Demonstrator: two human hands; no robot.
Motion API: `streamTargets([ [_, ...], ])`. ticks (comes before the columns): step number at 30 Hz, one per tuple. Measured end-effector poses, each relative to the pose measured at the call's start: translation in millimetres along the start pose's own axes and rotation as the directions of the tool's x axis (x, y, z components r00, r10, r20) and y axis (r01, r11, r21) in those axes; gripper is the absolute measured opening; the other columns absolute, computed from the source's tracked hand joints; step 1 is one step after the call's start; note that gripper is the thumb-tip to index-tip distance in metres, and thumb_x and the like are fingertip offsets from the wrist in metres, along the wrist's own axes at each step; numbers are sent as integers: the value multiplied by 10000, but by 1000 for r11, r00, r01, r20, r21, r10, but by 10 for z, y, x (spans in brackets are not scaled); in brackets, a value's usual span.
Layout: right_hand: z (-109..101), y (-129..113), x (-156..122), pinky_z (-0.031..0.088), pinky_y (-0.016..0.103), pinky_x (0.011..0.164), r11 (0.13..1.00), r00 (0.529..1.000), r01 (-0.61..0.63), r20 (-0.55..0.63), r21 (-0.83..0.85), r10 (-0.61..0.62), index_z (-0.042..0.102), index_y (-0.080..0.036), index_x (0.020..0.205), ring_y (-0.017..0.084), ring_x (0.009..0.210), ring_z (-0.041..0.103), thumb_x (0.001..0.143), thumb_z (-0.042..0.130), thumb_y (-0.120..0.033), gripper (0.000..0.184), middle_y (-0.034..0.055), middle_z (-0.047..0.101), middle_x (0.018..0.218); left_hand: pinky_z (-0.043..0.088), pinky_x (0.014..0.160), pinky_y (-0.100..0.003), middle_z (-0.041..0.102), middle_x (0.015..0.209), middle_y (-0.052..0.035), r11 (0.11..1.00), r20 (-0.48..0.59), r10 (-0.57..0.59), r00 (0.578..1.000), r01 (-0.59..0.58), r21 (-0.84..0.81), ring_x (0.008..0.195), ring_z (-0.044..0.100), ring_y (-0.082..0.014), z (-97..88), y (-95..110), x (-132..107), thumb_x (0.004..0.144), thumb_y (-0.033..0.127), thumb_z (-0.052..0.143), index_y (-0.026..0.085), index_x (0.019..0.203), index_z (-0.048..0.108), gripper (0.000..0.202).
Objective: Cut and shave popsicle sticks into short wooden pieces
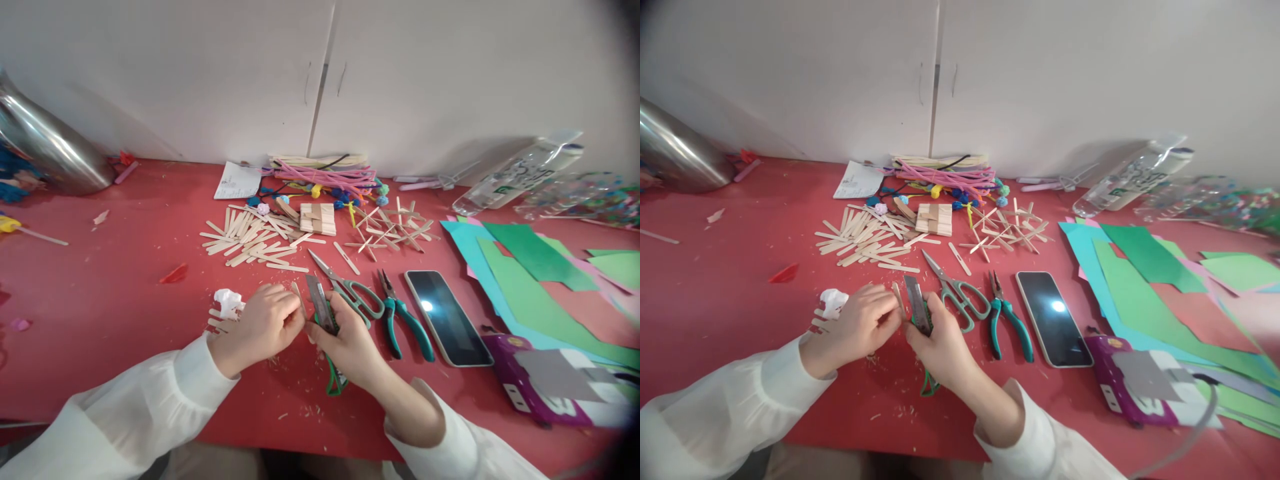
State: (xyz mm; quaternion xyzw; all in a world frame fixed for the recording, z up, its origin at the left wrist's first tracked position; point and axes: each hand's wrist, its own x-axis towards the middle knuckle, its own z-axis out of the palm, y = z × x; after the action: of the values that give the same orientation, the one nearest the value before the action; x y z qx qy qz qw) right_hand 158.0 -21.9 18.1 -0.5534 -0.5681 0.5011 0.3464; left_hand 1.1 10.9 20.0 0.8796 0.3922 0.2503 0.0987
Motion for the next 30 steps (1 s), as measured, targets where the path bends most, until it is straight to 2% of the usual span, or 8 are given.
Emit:
streamTargets([
  [5,-55,-10,28,350,203,435,994,1000,-3,21,105,1,406,-213,788,81,449,427,754,572,-283,183,-92,460,532,304,574,-282,454,581,5,993,22,92,995,-94,72,593,394,-140,11,15,-15,842,116,382,182,593,411,259],
  [9,-107,-20,61,396,212,409,970,999,-31,1,243,32,414,-211,863,80,424,440,719,611,-313,264,-91,487,550,322,589,-272,458,591,4,989,71,144,987,-145,4,594,395,-133,-8,89,-41,854,141,381,177,595,423,265],
  [14,-128,7,69,428,220,399,956,998,-42,-28,291,52,420,-215,925,76,414,448,699,647,-330,340,-90,496,590,299,538,-254,379,505,31,996,16,1,1000,0,-93,505,362,-107,-57,46,-31,884,197,368,179,537,364,347],
  [16,-115,9,65,425,220,401,958,999,-32,-28,285,42,423,-214,939,74,405,453,703,644,-322,341,-88,508,597,312,539,-247,422,521,30,987,-1,-79,997,78,-138,520,399,-106,-58,6,-23,888,250,396,175,565,414,332],
  [19,-87,-5,51,413,222,402,968,999,-15,-36,252,25,426,-212,947,79,401,454,718,622,-327,322,-87,507,591,373,590,-234,565,676,11,941,3,-214,977,207,-268,625,505,-113,-58,-9,-19,860,280,463,174,764,531,158],
  [21,-65,-9,38,402,223,414,981,998,20,-58,194,-9,431,-211,952,85,417,450,734,598,-325,297,-88,485,582,399,610,-229,604,760,1,898,35,-271,962,266,-350,671,538,-115,-67,9,-20,841,300,496,177,844,552,135],
  [26,-25,34,21,346,214,464,978,976,164,-123,-128,-180,467,-196,931,84,481,367,746,567,-259,219,-93,377,571,378,548,-205,559,659,31,829,123,-310,943,331,-451,589,513,-92,-75,45,-28,845,304,483,171,726,545,189],
  [30,-15,41,26,337,206,457,969,974,182,-105,-168,-201,469,-197,891,77,478,359,744,558,-242,177,-96,354,564,316,493,-200,424,533,58,853,85,-328,941,334,-402,499,417,-76,-58,33,-37,847,234,435,172,601,438,253],
])
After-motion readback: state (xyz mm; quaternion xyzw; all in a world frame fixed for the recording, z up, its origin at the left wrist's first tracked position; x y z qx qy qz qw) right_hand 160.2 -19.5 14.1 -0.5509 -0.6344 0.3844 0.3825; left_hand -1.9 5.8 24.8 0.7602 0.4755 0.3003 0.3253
